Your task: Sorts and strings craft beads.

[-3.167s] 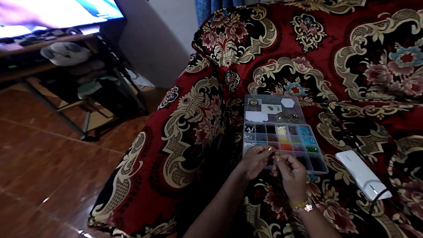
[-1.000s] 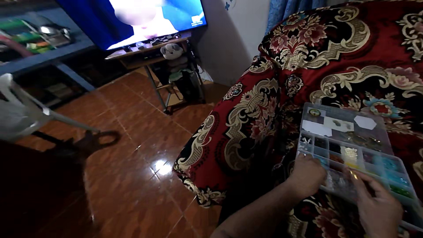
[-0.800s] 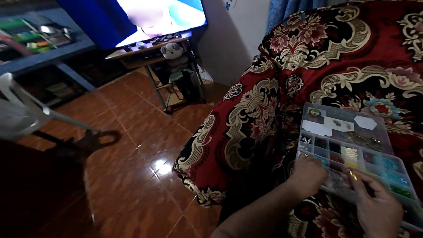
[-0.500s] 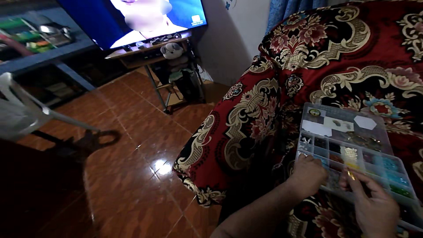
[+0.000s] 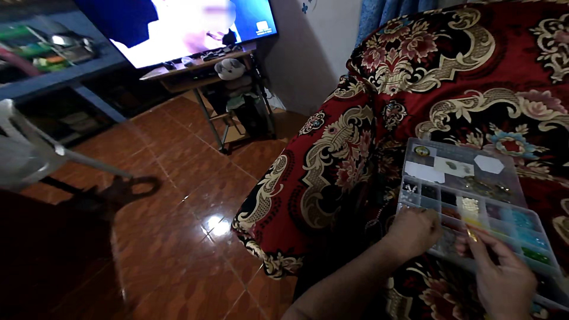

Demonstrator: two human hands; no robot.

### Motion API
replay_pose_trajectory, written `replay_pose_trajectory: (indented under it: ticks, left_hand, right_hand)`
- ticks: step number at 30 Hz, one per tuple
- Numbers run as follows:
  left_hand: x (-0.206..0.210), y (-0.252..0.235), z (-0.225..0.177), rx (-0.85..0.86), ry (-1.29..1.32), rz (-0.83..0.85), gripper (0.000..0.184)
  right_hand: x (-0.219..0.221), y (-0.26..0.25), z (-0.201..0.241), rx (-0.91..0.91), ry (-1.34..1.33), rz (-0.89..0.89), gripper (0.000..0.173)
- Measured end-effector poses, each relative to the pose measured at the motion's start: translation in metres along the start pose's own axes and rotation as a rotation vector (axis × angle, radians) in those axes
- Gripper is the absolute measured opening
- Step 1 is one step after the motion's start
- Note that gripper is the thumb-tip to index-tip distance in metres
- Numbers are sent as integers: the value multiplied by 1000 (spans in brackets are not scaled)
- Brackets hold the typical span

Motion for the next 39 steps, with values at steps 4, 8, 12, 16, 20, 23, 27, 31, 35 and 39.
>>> replay_pose_trajectory:
  ticks: [4,8,12,16,20,23,27,31,35,39]
  left_hand:
    - [-2,1,-1,-31,145,-24,20]
    - [-3,0,-1,-27,192,-35,22]
    - [-3,1,0,-15,293,-61,20]
    - [-3,0,0,-52,376,-64,22]
    - [-4,1,-1,-50,387,-94,22]
    - [-5,1,-2,-56,395,-110,21]
    - [-4,1,-2,-46,409,-116,22]
    - [-4,1,-2,-45,408,-121,22]
    - [-3,1,-1,-52,423,-119,21]
    - [-1,1,0,-78,449,-113,20]
  right_hand:
    - [1,1,0,2,-19,-4,14]
    - [2,2,1,-7,-11,2,13]
    - [1,2,1,-6,-3,5,13]
    - [2,3,3,15,-12,6,13]
    - [3,3,3,13,-9,10,13]
    - [3,4,1,3,0,7,13]
    - [4,4,0,-1,2,11,13]
    - [4,5,0,-7,10,7,14]
    - [4,5,0,-1,13,10,14]
    - [4,6,0,8,11,15,13]
Point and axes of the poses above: each hand's wrist, its own y-axis away from the middle knuckle, its own x-axis out of the palm, z = x × y, the point moved 2 cm from there along -y, towards the middle knuckle, and after that the axes turned 7 degrees about x, right-handed, at the moved point
